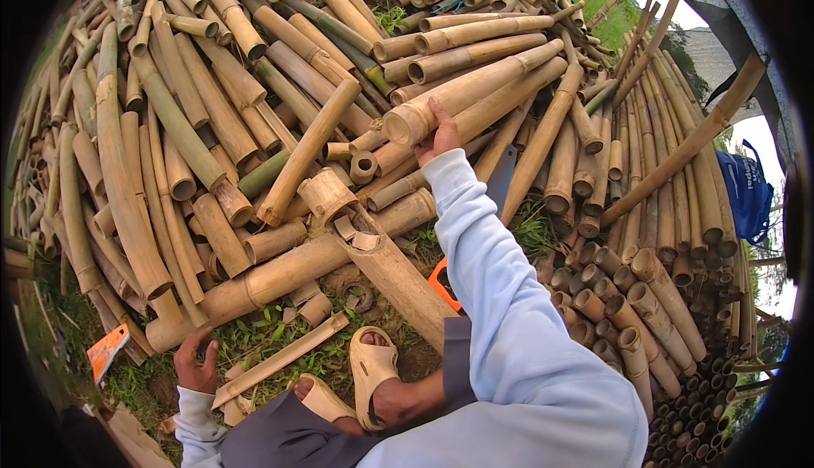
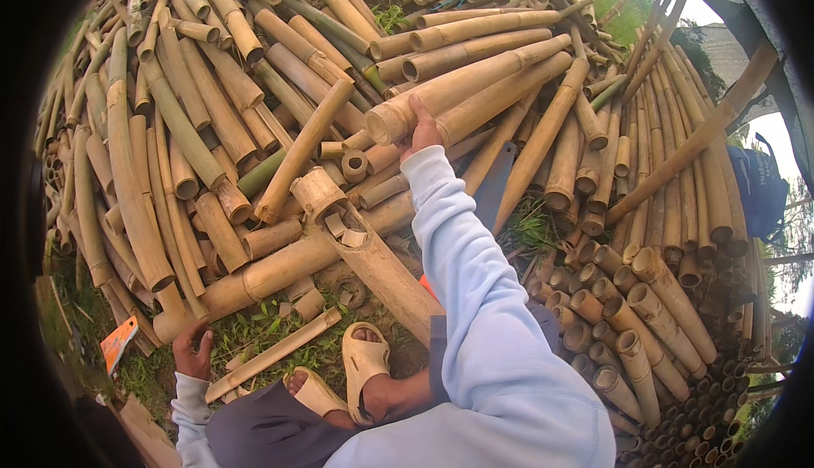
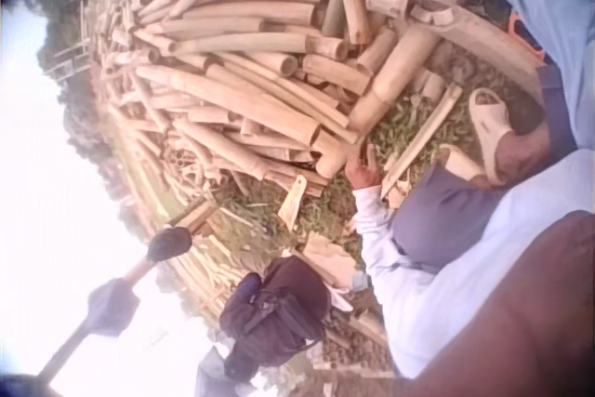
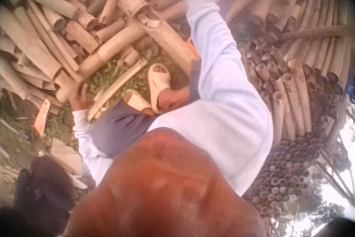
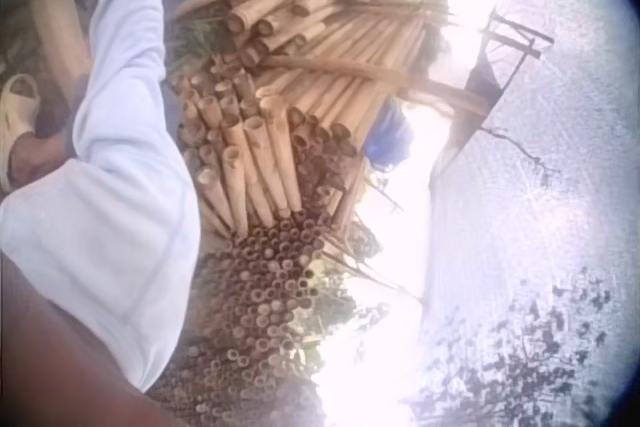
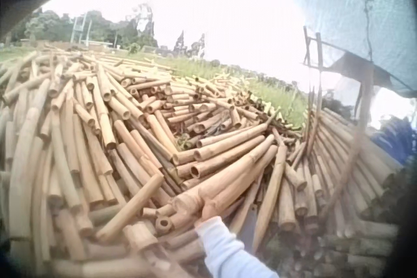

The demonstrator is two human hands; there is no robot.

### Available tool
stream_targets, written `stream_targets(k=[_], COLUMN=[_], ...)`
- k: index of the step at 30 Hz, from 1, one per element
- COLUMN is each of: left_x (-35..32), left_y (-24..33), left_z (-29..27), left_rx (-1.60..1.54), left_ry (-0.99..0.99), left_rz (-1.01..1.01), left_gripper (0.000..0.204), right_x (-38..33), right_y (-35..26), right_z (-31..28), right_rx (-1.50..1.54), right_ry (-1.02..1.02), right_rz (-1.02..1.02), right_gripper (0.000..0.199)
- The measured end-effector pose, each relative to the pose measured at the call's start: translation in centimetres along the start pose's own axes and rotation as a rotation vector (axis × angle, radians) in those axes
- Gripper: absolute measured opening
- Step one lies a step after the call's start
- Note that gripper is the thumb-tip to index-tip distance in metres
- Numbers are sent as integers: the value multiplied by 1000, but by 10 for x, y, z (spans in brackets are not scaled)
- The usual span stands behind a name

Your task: The person sits on the ground and uses a hand saw to cut bamboo poles into shorter sections. They repeatedly position bamboo pieces, saw through them, and place the cut pieces aside.

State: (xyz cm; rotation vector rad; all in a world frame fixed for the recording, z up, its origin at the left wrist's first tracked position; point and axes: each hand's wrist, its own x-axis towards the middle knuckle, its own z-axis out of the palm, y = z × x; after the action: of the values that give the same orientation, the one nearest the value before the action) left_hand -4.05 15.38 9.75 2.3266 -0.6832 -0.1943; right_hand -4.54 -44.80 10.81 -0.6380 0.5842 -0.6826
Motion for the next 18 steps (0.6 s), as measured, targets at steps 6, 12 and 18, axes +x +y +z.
stream_targets(k=[6, 12, 18], left_x=[127, 163, 123], left_y=[154, 240, 202], left_z=[7, 54, 70], left_rx=[92, 446, 691], left_ry=[-189, -409, -526], left_rz=[370, 356, 212], left_gripper=[45, 92, 80], right_x=[-161, -273, -365], right_y=[54, 188, 309], right_z=[-13, 1, 39], right_rx=[110, -65, -353], right_ry=[-136, -206, -345], right_rz=[181, 390, 312], right_gripper=[60, 57, 59])
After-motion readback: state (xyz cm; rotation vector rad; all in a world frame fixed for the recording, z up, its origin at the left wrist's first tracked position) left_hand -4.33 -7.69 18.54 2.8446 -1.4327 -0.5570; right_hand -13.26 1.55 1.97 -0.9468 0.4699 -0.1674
